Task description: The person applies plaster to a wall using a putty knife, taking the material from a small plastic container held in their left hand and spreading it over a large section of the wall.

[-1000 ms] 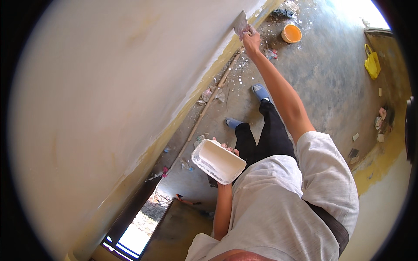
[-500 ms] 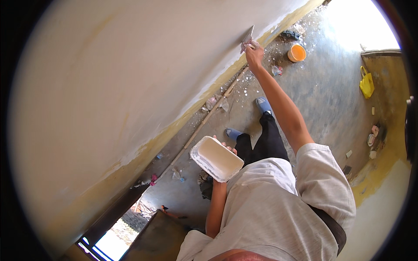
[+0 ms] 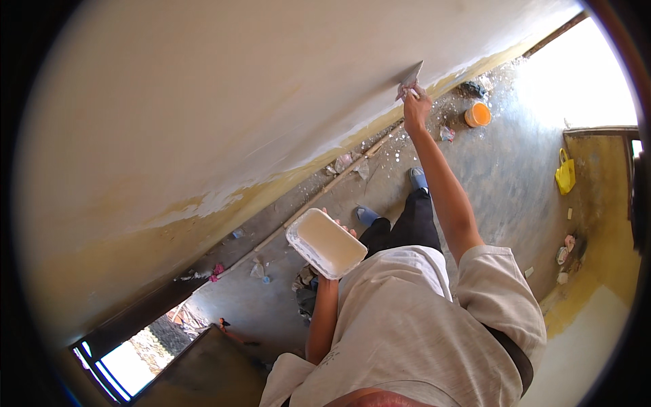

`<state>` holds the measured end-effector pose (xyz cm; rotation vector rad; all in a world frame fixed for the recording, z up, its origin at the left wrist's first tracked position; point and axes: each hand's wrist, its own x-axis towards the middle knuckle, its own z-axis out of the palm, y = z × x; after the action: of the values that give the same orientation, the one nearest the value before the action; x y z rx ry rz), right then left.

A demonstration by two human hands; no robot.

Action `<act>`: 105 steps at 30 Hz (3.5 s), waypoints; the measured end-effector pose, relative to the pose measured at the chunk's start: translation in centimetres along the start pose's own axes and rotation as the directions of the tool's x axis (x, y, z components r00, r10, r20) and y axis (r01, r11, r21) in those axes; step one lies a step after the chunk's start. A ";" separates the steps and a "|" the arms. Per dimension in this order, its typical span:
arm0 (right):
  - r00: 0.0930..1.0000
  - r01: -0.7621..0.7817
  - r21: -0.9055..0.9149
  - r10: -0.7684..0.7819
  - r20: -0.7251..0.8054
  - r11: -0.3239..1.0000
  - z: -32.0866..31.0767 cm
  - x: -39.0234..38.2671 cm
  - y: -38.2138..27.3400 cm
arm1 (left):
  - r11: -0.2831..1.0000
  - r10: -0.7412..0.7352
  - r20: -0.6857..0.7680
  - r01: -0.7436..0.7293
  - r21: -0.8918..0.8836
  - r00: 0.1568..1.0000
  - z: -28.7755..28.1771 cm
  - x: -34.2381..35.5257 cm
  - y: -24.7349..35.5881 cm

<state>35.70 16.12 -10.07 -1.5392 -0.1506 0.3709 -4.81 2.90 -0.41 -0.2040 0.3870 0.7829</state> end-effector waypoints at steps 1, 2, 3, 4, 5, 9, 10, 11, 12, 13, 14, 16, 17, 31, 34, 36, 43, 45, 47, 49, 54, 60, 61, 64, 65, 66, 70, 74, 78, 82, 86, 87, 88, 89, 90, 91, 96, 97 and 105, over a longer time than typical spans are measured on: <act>0.999 0.044 -0.012 -0.044 0.003 0.999 0.4 -1.1 -0.2 | 1.000 0.011 -0.011 -0.011 0.000 1.000 -0.1 -0.5 0.7; 0.999 0.049 -0.026 -0.049 0.017 0.998 1.0 -2.0 -0.3 | 1.000 0.018 0.001 -0.018 -0.010 1.000 -0.6 -0.8 1.5; 0.998 0.063 -0.028 -0.062 0.028 0.998 1.6 -3.0 -0.5 | 0.997 -0.006 -0.004 0.005 -0.075 1.000 -1.5 -0.9 2.3; 0.997 0.069 -0.056 -0.068 0.034 0.996 2.4 -4.6 -0.6 | 0.990 -0.026 -0.010 0.025 -0.142 1.000 -1.7 -1.3 2.9; 0.997 0.077 -0.085 -0.074 0.037 0.993 2.9 -5.9 -0.8 | 0.988 -0.018 -0.001 0.017 -0.155 1.000 -1.9 -1.8 3.3; 0.988 0.095 -0.039 -0.090 0.124 0.995 5.4 -12.2 -2.7 | 0.996 0.067 0.057 -0.064 -0.059 0.996 -2.2 -2.9 4.9; 0.987 0.104 -0.026 -0.100 0.125 0.994 6.4 -14.4 -3.7 | 0.997 0.074 0.077 -0.073 -0.022 0.994 -2.3 -3.4 5.5; 0.985 0.106 -0.022 -0.102 0.136 0.994 7.4 -16.4 -4.4 | 0.996 0.085 0.081 -0.083 -0.025 0.993 -3.1 -3.9 6.1; 0.980 0.098 -0.082 -0.082 0.182 0.992 8.4 -18.4 -5.1 | 0.996 0.091 0.200 -0.088 -0.024 0.976 -4.4 -4.1 6.7; 0.972 0.099 -0.142 -0.065 0.226 0.985 9.3 -20.1 -5.7 | 0.996 0.093 0.319 -0.090 -0.024 0.943 -5.4 -4.2 7.1; 0.965 0.140 -0.112 -0.110 0.240 0.984 10.1 -21.6 -6.1 | 0.996 0.093 0.327 -0.088 -0.030 0.941 -5.9 -4.1 7.3; 0.943 0.212 -0.094 -0.178 0.280 0.973 11.8 -24.8 -6.8 | 0.992 0.079 0.424 -0.031 -0.119 0.902 -6.5 -3.9 7.7; 0.932 0.242 -0.108 -0.200 0.302 0.964 12.4 -26.5 -7.2 | 0.992 0.080 0.427 -0.028 -0.125 0.901 -6.2 -4.2 7.8; 0.688 -0.441 0.254 0.142 0.712 0.861 11.9 -40.1 -11.6 | 0.956 0.237 0.185 -0.195 -0.219 0.954 -9.0 -7.7 9.6; 0.521 -0.617 0.061 0.349 0.779 0.784 6.5 -35.9 -12.0 | 0.954 0.232 0.190 -0.185 -0.236 0.954 -8.9 -7.1 8.9; 0.450 -0.648 0.079 0.296 0.843 0.758 3.4 -33.2 -12.6 | 0.965 0.226 0.309 -0.168 -0.202 0.924 -8.8 -6.2 8.1; 0.594 -0.663 0.149 0.394 0.701 0.734 -6.5 -22.3 -12.0 | 0.985 0.144 0.174 -0.125 -0.116 0.974 -7.1 -0.8 3.8; 0.656 -0.640 0.196 0.397 0.642 0.743 -8.8 -19.4 -10.9 | 0.992 0.109 0.182 -0.097 -0.076 0.977 -5.2 1.3 2.0; 0.696 -0.627 0.230 0.402 0.595 0.744 -10.8 -16.2 -10.2 | 0.996 0.085 0.193 -0.079 -0.041 0.978 -3.2 3.5 0.2; 0.708 -0.625 0.157 0.471 0.526 0.764 -13.4 -13.3 -9.1 | 0.999 0.051 0.189 -0.050 -0.011 0.981 -1.3 5.8 -2.0; 0.739 -0.606 0.173 0.469 0.483 0.777 -20.1 -4.1 -5.7 | 0.999 -0.011 0.143 0.005 0.040 0.990 3.4 10.8 -10.0; 0.785 -0.566 0.030 0.528 0.324 0.824 -24.2 5.0 -2.6 | 0.988 -0.151 0.051 0.149 0.037 0.987 5.6 13.6 -17.8; 0.773 -0.587 0.040 0.546 0.322 0.809 -24.4 6.6 -1.5 | 0.988 -0.150 0.028 0.149 0.052 0.988 5.9 13.8 -18.8; 0.833 -0.548 0.138 0.524 0.175 0.825 -25.2 11.7 4.1 | 0.983 -0.171 -0.037 0.173 0.054 0.985 6.9 14.4 -22.0; 0.871 -0.467 -0.043 0.468 0.148 0.883 -25.3 14.0 6.4 | 0.982 -0.173 -0.054 0.177 0.070 0.983 7.0 14.4 -22.6; 0.901 -0.375 -0.227 0.411 0.141 0.899 -24.9 15.6 8.5 | 0.984 -0.164 -0.070 0.169 0.061 0.984 6.9 14.1 -23.0; 0.909 -0.396 -0.391 0.414 -0.044 0.831 -22.5 20.4 11.8 | 0.987 -0.149 -0.167 0.158 0.037 0.975 6.9 12.9 -24.8; 0.900 -0.429 -0.322 0.431 -0.071 0.844 -17.1 21.8 13.1 | 0.998 -0.068 -0.282 0.070 -0.003 0.957 6.3 11.4 -25.6; 0.899 -0.437 -0.274 0.410 -0.154 0.857 -8.9 19.5 11.6 | 0.999 0.010 -0.366 0.005 0.042 0.931 6.7 11.2 -25.6; 0.968 -0.250 -0.361 0.231 -0.096 0.898 -5.7 12.8 7.2 | 0.994 0.042 -0.377 -0.002 0.105 0.925 6.9 11.2 -25.6; 0.989 -0.123 -0.247 0.140 0.052 0.961 -8.8 7.4 8.3 | 0.996 0.051 -0.377 -0.022 0.083 0.925 7.0 10.9 -25.3; 0.975 -0.204 -0.204 0.217 0.041 0.958 -10.2 7.0 9.6 | 0.993 0.048 -0.361 -0.007 0.114 0.931 6.9 11.0 -25.2; 0.956 -0.282 -0.159 0.292 0.040 0.946 -11.5 6.8 10.6 | 0.990 0.048 -0.344 0.002 0.144 0.938 6.8 11.0 -25.1; 0.955 -0.290 -0.199 0.296 -0.003 0.936 -12.7 7.9 11.4 | 0.990 0.046 -0.343 0.003 0.140 0.938 6.6 10.9 -25.0; 0.953 -0.300 -0.239 0.298 -0.049 0.923 -13.8 9.8 12.2 | 0.994 0.033 -0.334 0.004 0.109 0.942 6.3 10.8 -24.8; 0.942 -0.329 -0.223 0.304 -0.140 0.918 -14.7 12.0 13.0 | 0.997 0.018 -0.326 0.008 0.079 0.945 6.1 10.7 -24.6; 0.940 -0.326 -0.253 0.283 -0.192 0.911 -17.5 22.7 14.9 | 0.998 -0.037 -0.345 0.049 0.026 0.938 5.7 10.5 -24.4; 0.940 -0.326 -0.253 0.285 -0.186 0.911 -16.9 23.4 14.6 | 0.997 -0.033 -0.325 0.052 0.050 0.945 5.9 10.4 -24.4; 0.971 -0.188 -0.270 0.137 -0.197 0.944 -11.8 18.2 12.3 | 0.996 -0.084 -0.276 0.085 -0.009 0.958 4.1 8.8 -22.0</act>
<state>54.82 10.76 -25.11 -1.8713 0.0659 0.3521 17.78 -5.36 0.52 -0.3268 0.6394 0.6707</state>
